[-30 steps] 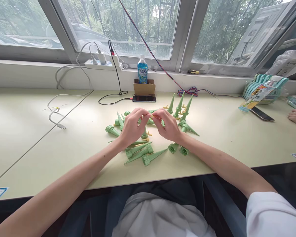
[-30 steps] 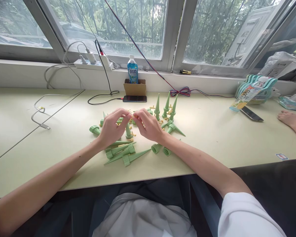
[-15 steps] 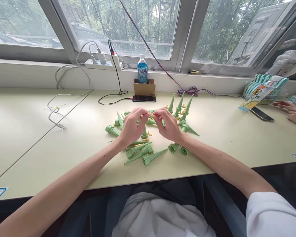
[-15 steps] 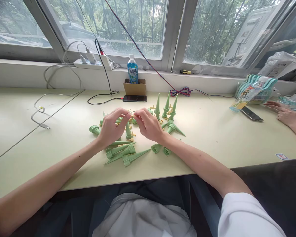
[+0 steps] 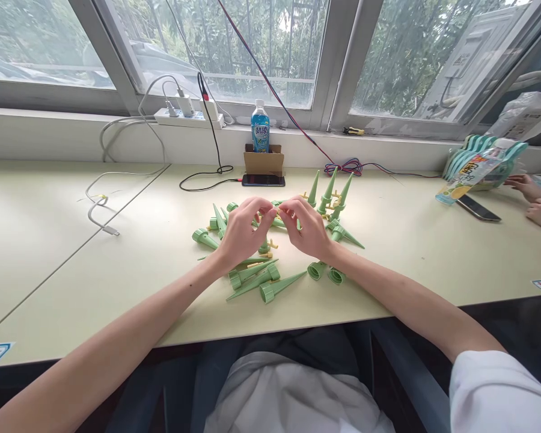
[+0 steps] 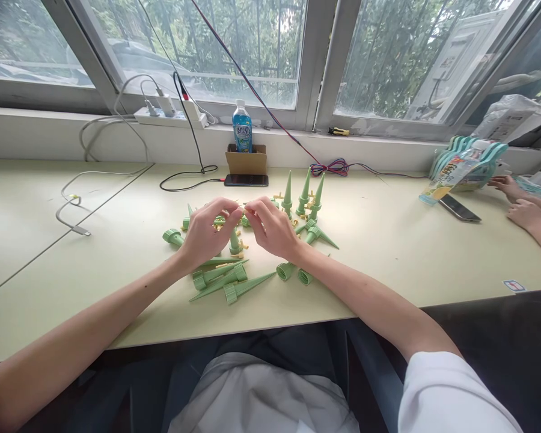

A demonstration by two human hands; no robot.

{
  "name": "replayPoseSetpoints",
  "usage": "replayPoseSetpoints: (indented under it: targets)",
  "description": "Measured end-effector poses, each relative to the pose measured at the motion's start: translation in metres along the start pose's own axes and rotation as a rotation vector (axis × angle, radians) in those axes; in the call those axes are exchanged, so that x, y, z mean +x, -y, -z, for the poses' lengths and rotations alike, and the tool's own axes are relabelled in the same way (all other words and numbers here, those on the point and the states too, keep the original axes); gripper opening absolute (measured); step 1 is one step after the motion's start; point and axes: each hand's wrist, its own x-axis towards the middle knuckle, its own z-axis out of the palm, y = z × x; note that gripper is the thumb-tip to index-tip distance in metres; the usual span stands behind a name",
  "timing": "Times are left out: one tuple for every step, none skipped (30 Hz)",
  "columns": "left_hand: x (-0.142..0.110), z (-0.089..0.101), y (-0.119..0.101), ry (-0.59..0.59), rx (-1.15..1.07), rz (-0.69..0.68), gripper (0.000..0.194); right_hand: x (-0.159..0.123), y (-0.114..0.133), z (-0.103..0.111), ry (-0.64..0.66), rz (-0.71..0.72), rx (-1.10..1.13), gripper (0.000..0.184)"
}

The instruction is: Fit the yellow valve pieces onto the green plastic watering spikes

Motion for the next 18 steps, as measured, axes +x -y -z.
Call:
replayPoseSetpoints:
  targets:
    - [-0.0001, -0.0005, 0.0004, 0.005, 0.005, 0.01, 0.024, 0.0001, 0.0001, 0.0001, -0.002, -0.006, -0.005, 0.008]
    - [-0.0002, -0.001, 0.0008, 0.01, 0.01, 0.019, 0.023, 0.0002, 0.0002, 0.0003, -0.006, -0.012, -0.012, 0.008]
    - [-0.0004, -0.0014, 0.0012, 0.015, 0.015, 0.028, 0.022, 0.0004, 0.0002, 0.0004, -0.011, -0.016, -0.018, 0.009]
    - [-0.0006, -0.0018, 0.0016, 0.023, 0.02, 0.035, 0.021, 0.0006, 0.0003, 0.0005, -0.016, -0.022, -0.025, 0.009]
    - [-0.0008, -0.0021, 0.002, 0.035, 0.027, 0.04, 0.02, 0.0009, 0.0002, 0.0004, -0.017, -0.027, -0.03, 0.01]
    - [-0.0011, -0.0024, 0.0024, 0.052, 0.034, 0.043, 0.019, 0.0011, 0.0001, 0.0003, -0.017, -0.029, -0.032, 0.01]
    - [-0.0014, -0.0027, 0.003, 0.071, 0.041, 0.046, 0.018, 0.0013, -0.0002, 0.0, -0.018, -0.027, -0.03, 0.01]
    - [-0.0016, -0.003, 0.0036, 0.091, 0.047, 0.047, 0.016, 0.0014, -0.0006, -0.0003, -0.021, -0.021, -0.027, 0.011]
    - [-0.0019, -0.0032, 0.0044, 0.111, 0.051, 0.049, 0.015, 0.0016, -0.001, -0.0007, -0.028, -0.013, -0.022, 0.011]
    - [-0.0021, -0.0035, 0.0052, 0.127, 0.053, 0.048, 0.014, 0.0018, -0.0014, -0.001, -0.036, -0.006, -0.017, 0.01]
    - [-0.0022, -0.0037, 0.006, 0.14, 0.053, 0.045, 0.014, 0.0019, -0.0017, -0.0013, -0.045, -0.001, -0.014, 0.01]
    - [-0.0024, -0.0039, 0.0068, 0.153, 0.053, 0.04, 0.013, 0.0019, -0.0019, -0.0015, -0.05, 0.0, -0.012, 0.01]
    - [-0.0025, -0.004, 0.0074, 0.164, 0.053, 0.035, 0.013, 0.002, -0.002, -0.0016, -0.052, -0.001, -0.011, 0.01]
    - [-0.0025, -0.004, 0.0078, 0.175, 0.051, 0.032, 0.013, 0.002, -0.002, -0.0017, -0.052, -0.002, -0.011, 0.01]
    - [-0.0026, -0.0038, 0.0081, 0.185, 0.049, 0.032, 0.014, 0.0019, -0.0018, -0.0016, -0.051, -0.004, -0.01, 0.01]
    - [-0.0026, -0.0036, 0.0081, 0.195, 0.05, 0.034, 0.013, 0.0018, -0.0016, -0.0016, -0.049, -0.006, -0.009, 0.01]
    - [-0.0027, -0.0033, 0.008, 0.203, 0.052, 0.039, 0.013, 0.0017, -0.0014, -0.0016, -0.048, -0.009, -0.008, 0.01]
    - [-0.0026, -0.003, 0.0078, 0.209, 0.053, 0.045, 0.013, 0.0017, -0.0012, -0.0015, -0.047, -0.012, -0.009, 0.01]
